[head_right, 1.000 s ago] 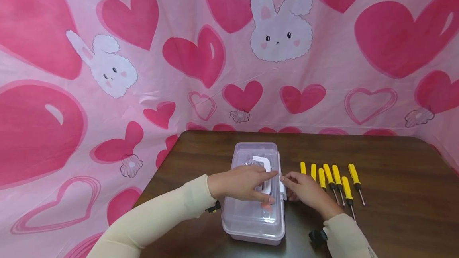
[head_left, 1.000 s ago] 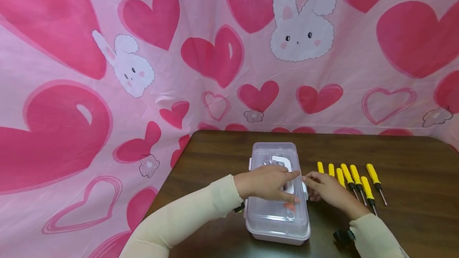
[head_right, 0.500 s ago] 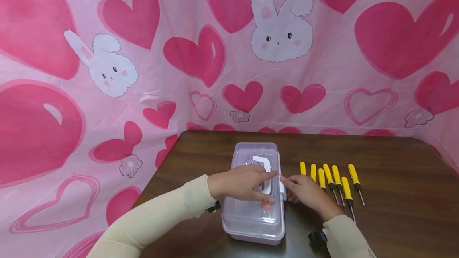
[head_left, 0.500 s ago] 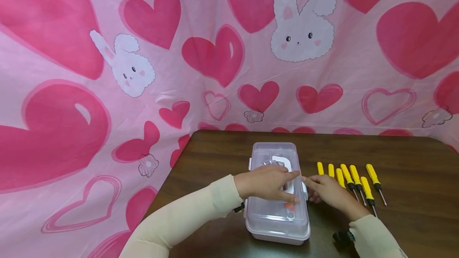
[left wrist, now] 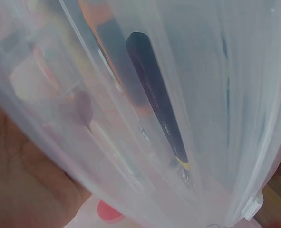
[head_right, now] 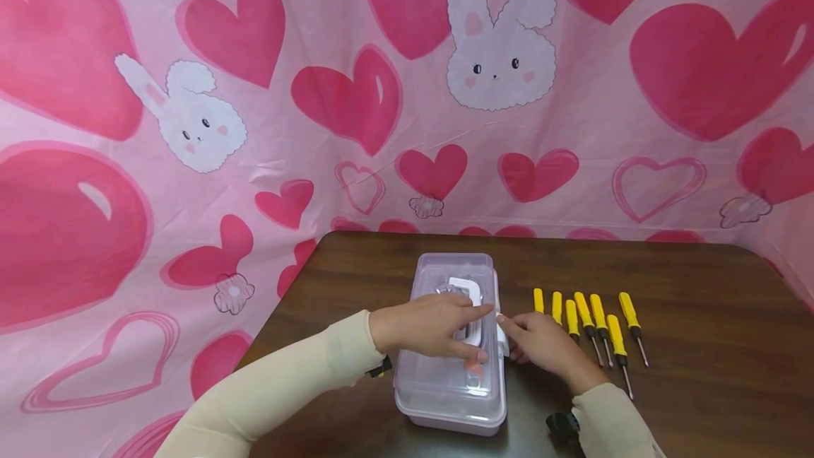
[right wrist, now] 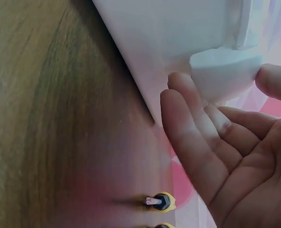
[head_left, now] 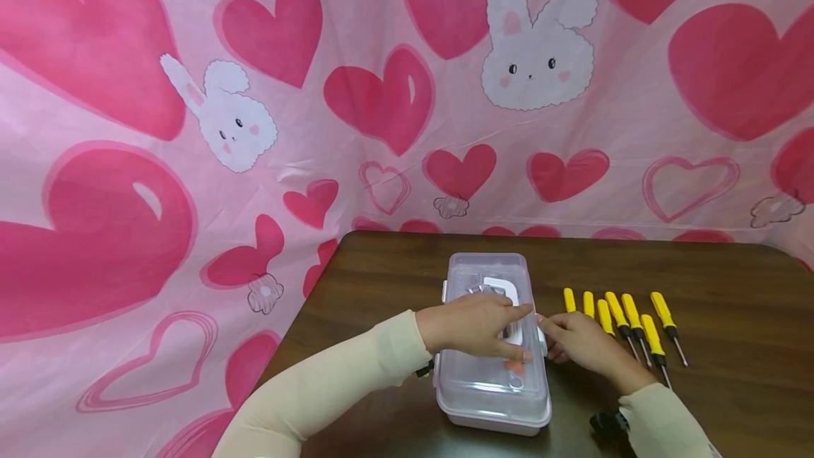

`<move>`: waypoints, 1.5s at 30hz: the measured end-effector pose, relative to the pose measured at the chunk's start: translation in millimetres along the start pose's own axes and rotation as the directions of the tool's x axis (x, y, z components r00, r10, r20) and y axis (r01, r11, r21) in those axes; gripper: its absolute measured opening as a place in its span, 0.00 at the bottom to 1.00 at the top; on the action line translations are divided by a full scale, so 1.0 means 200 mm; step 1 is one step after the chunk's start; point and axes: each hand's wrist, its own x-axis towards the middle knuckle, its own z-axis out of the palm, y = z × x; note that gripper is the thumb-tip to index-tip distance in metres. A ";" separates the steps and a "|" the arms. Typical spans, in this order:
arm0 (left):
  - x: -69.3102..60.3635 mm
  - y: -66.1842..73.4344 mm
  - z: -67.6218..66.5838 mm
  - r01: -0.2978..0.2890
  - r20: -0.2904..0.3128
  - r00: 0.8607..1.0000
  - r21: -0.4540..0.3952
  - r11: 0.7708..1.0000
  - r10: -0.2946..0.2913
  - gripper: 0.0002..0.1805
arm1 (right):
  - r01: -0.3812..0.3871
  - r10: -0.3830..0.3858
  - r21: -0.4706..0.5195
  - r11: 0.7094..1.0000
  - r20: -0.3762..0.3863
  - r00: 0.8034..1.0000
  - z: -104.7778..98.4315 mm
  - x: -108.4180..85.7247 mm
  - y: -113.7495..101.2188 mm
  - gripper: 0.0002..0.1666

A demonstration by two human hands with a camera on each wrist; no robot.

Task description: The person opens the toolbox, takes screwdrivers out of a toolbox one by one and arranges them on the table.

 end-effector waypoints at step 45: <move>-0.03 0.01 0.01 -0.057 -0.056 0.997 0.051 0.997 0.060 0.43 | 0.066 -0.073 0.178 0.982 0.032 0.997 0.05 -0.01 0.04 0.31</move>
